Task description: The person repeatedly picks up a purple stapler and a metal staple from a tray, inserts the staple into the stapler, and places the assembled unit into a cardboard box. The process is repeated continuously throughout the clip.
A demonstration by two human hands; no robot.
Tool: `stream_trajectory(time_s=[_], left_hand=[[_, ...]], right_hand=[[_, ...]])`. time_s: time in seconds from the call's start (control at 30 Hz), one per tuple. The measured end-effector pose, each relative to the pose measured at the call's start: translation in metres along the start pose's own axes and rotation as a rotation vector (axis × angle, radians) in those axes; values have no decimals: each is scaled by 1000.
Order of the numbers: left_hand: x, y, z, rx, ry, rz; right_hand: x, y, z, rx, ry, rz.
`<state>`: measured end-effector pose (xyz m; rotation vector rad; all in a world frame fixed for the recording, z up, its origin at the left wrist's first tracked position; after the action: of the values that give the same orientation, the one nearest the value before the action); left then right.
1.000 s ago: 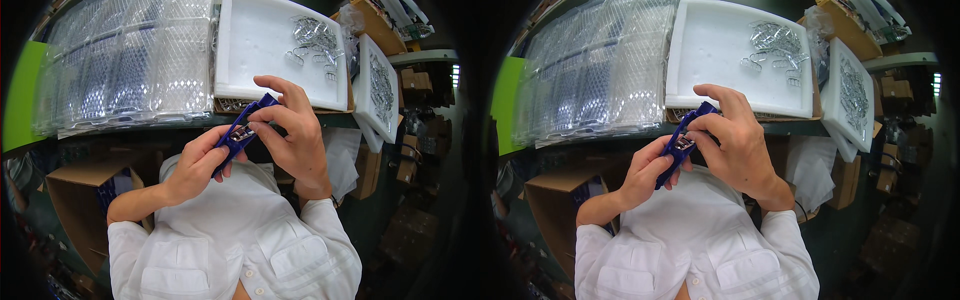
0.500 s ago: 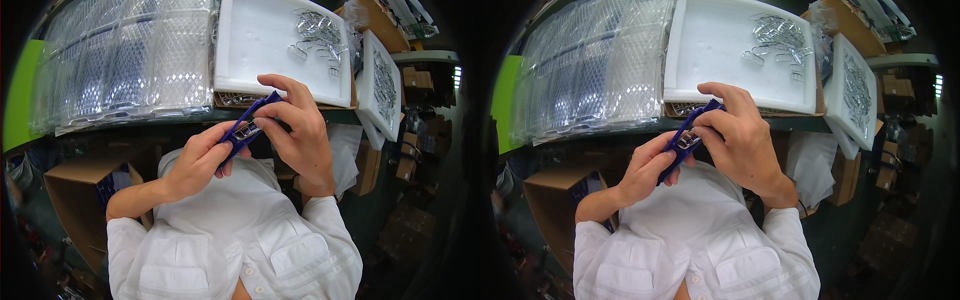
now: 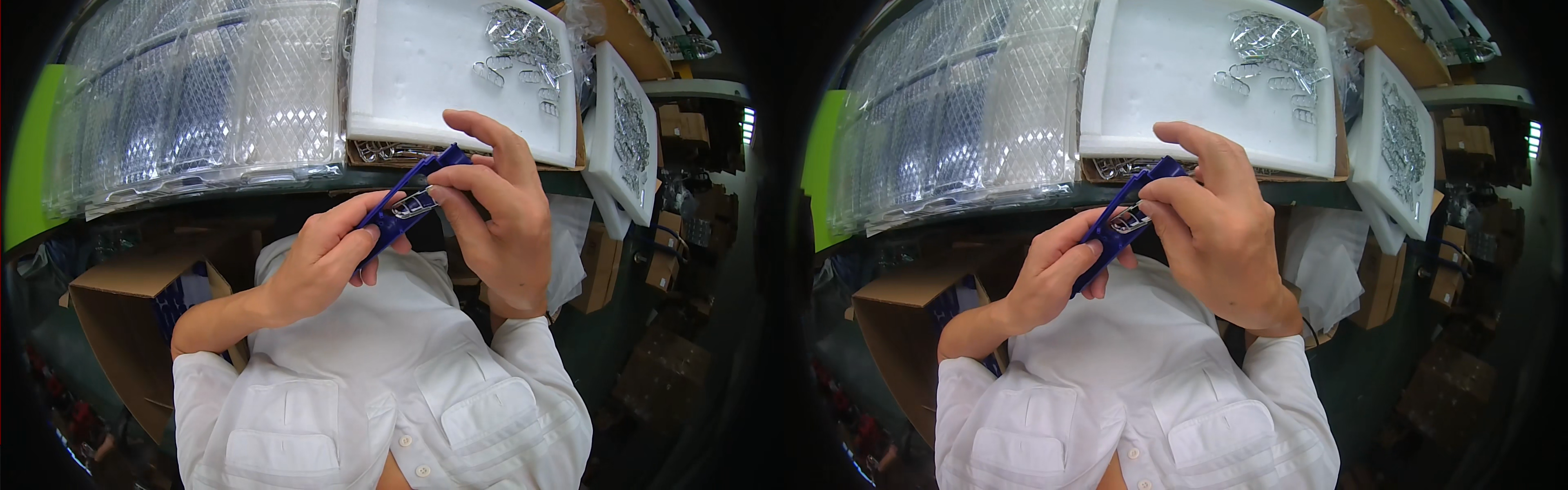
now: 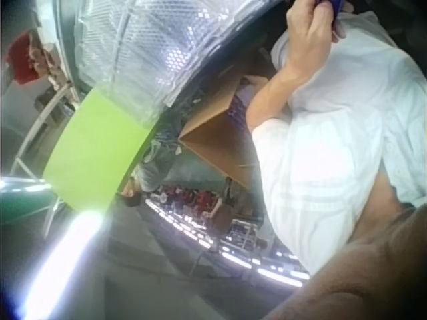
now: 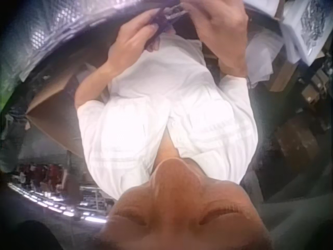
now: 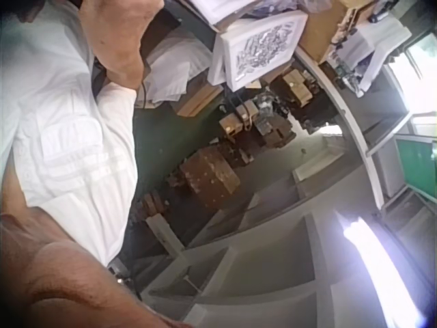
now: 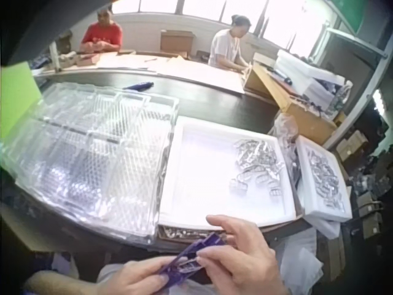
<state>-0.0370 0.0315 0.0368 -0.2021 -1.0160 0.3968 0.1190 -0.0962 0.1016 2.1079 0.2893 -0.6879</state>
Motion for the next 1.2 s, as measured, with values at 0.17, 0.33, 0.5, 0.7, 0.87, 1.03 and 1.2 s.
stream_trajectory(time_s=[0.17, 0.33, 0.5, 0.7, 0.87, 1.03, 1.2], left_hand=[[0, 0, 0, 7, -30, -24], [-3, -2, -2, 16, -58, -31], [-8, 1, -6, 64, -68, -7], [-12, 2, -13, 86, -211, -82], [-10, 3, -12, 88, -327, -243], [-1, -3, -20, 145, -242, -415], [-6, -3, -30, 265, -204, -374]], right_hand=[[-1, -5, 0, -36, 18, 41], [1, -11, 2, -42, 30, 14], [6, -16, 3, -109, -30, -62], [2, -26, 15, 148, -20, 26], [8, -25, 22, 202, -261, -90], [35, -37, 33, 10, -532, -648], [35, -42, 40, -6, -447, -518]])
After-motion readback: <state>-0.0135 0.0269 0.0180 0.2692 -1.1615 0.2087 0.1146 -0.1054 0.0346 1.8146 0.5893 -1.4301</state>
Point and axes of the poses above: each hand's wrist, its own z-axis away from the middle knuckle, its own y-axis out of the back of the hand, x = y × z, the point moved 3 cm from there along -z, towards the middle knuckle, and after that the axes turned 8 degrees about y, right-handed, at the moved point
